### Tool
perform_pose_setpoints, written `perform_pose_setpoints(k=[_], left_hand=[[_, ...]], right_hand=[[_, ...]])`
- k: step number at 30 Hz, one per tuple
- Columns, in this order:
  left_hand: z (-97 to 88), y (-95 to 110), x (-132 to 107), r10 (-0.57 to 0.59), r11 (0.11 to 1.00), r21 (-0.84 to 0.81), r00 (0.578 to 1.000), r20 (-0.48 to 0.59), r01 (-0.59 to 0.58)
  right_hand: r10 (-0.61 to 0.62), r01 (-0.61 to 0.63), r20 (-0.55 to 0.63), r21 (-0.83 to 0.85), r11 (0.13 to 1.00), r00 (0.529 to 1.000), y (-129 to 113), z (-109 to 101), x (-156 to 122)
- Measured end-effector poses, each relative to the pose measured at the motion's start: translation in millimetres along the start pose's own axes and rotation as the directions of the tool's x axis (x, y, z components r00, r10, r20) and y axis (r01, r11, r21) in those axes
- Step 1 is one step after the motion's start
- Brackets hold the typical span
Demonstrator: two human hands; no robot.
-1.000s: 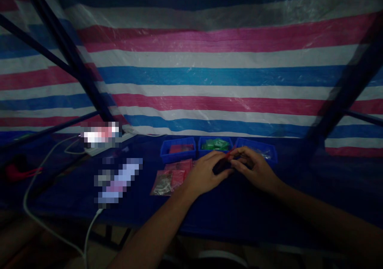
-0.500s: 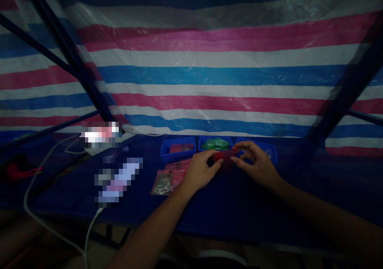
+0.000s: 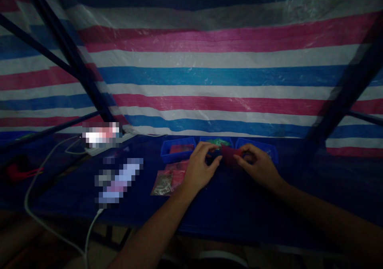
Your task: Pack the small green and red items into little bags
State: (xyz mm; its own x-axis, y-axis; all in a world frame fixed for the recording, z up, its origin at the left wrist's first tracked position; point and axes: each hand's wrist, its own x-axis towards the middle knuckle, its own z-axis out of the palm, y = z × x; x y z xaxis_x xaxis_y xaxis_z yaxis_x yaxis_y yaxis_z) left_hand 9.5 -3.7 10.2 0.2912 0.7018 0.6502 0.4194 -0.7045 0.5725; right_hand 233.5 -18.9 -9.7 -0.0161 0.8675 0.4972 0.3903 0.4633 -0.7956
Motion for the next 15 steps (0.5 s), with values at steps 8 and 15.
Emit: perform_pose_setpoints(k=[8, 15], left_hand=[[4.2, 5.8, -6.0, 0.032, 0.999, 0.033, 0.963, 0.267, -0.043], [4.1, 6.4, -3.1, 0.02, 0.998, 0.051, 0.971, 0.237, -0.033]], right_hand=[[-0.018, 0.022, 0.135, -0.027, 0.999, 0.991, -1.1, 0.7, -1.2], [-0.102, 0.097, 0.25, 0.034, 0.995, 0.963, -11.5, -0.8, -3.5]])
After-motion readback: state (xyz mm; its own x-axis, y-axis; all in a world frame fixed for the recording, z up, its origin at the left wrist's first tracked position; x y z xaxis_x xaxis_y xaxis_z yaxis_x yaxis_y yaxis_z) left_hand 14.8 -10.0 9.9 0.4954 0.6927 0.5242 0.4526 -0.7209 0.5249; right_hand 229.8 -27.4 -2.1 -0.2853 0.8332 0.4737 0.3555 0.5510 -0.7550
